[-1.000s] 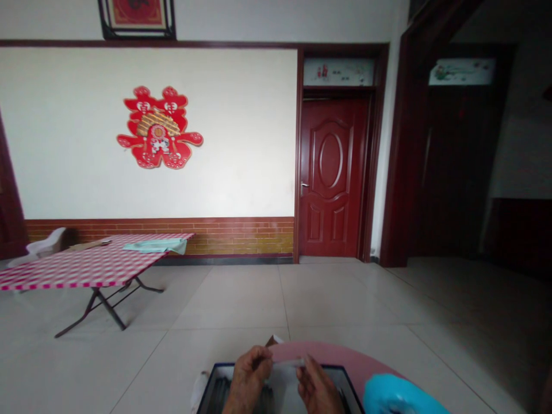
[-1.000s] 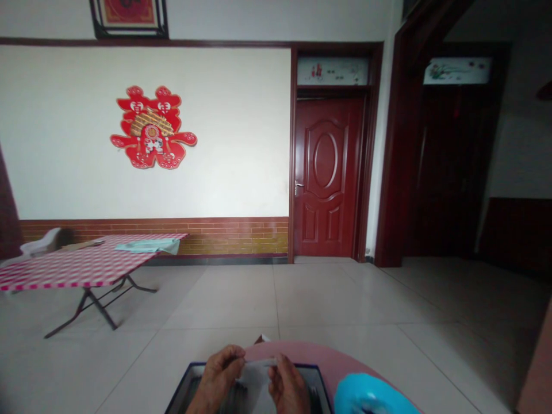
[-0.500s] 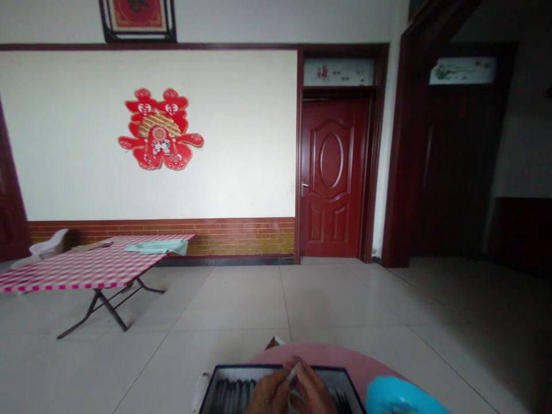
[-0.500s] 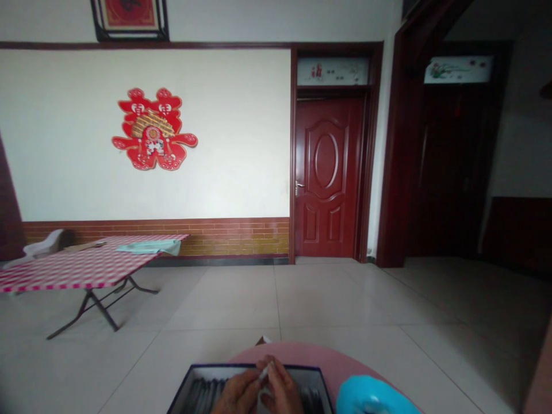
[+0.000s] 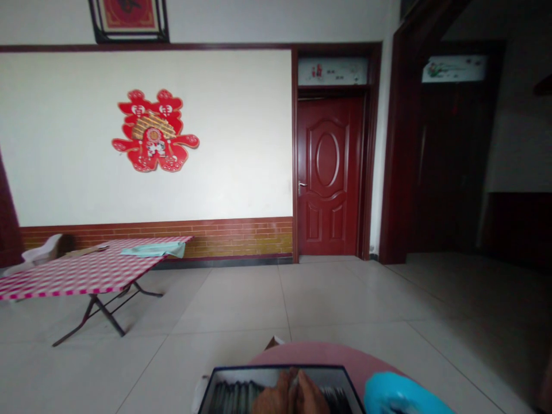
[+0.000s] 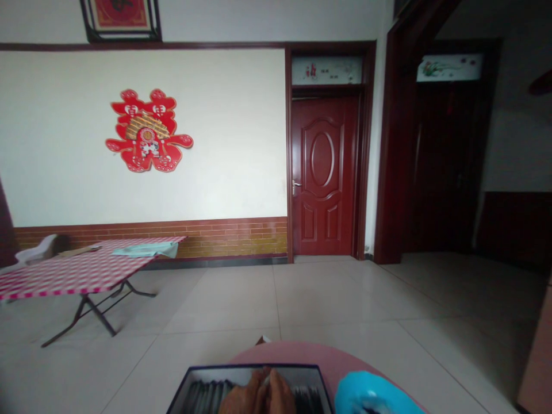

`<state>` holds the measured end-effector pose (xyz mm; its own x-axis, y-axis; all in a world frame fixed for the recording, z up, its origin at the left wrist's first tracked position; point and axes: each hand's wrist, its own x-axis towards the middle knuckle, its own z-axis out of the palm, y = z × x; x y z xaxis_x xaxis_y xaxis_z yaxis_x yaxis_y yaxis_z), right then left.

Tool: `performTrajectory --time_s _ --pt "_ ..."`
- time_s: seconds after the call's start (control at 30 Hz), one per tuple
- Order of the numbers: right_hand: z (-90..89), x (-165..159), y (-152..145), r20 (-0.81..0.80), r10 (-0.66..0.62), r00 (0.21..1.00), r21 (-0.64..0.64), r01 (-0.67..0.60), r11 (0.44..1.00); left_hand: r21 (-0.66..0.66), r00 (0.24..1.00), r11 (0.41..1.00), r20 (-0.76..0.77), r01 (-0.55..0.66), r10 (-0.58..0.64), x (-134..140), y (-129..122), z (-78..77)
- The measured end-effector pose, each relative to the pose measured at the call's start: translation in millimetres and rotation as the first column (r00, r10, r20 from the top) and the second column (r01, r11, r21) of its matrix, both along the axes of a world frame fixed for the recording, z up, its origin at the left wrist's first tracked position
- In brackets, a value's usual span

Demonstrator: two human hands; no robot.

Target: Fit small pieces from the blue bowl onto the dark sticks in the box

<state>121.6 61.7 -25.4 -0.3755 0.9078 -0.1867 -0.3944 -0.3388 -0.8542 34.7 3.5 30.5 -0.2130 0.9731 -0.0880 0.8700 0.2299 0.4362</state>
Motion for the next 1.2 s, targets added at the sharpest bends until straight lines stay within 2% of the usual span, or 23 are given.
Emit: performTrajectory --time_s 0.17,0.33,0.43,0.53,0.63,0.77,0.9,1.07,1.2 --pt "10.9 1.4 -2.1 0.0 0.008 1.0 -0.023 -0.008 1.0 0.02 1.0 1.0 -0.003 -0.014 0.014 2.3 -3.1 4.3" --pt "19.1 1.9 -6.5 -0.031 -0.019 0.999 -0.024 0.018 1.0 0.006 1.0 1.0 0.017 -0.013 0.013 -3.3 -0.4 -7.4" --pt "19.0 1.8 -6.4 -0.138 -0.04 0.99 -0.071 0.031 0.997 0.098 0.999 0.995 0.047 0.023 -0.028 -6.7 1.6 -17.8" --pt "17.0 3.4 -3.7 -0.241 -0.037 0.97 -0.153 0.0 0.988 0.171 0.988 0.985 0.152 0.006 -0.032 -8.6 1.1 -22.5" --pt "17.3 5.1 -2.0 -0.257 -0.04 0.966 -0.192 -0.01 0.981 0.192 0.97 0.981 0.243 -0.021 -0.027 -8.8 -2.5 -18.8" --pt "22.6 6.0 -3.4 -0.271 -0.049 0.961 -0.223 -0.013 0.975 0.196 0.965 0.981 0.258 -0.005 -0.047 -7.2 -8.1 -8.9" --pt "26.4 7.7 -3.7 -0.299 -0.061 0.952 -0.267 -0.022 0.964 0.219 0.977 0.976 0.206 0.014 -0.061 -7.2 -11.2 -2.0" --pt "32.8 11.4 -3.6 -0.309 -0.065 0.949 -0.25 -0.015 0.968 0.312 0.991 0.944 0.047 0.105 -0.126 -9.9 -14.1 2.6" --pt "42.5 14.2 -10.0 -0.152 -0.109 0.982 -0.133 0.089 0.987 0.318 0.99 0.941 -0.114 0.113 -0.08 -12.6 -17.3 3.3"
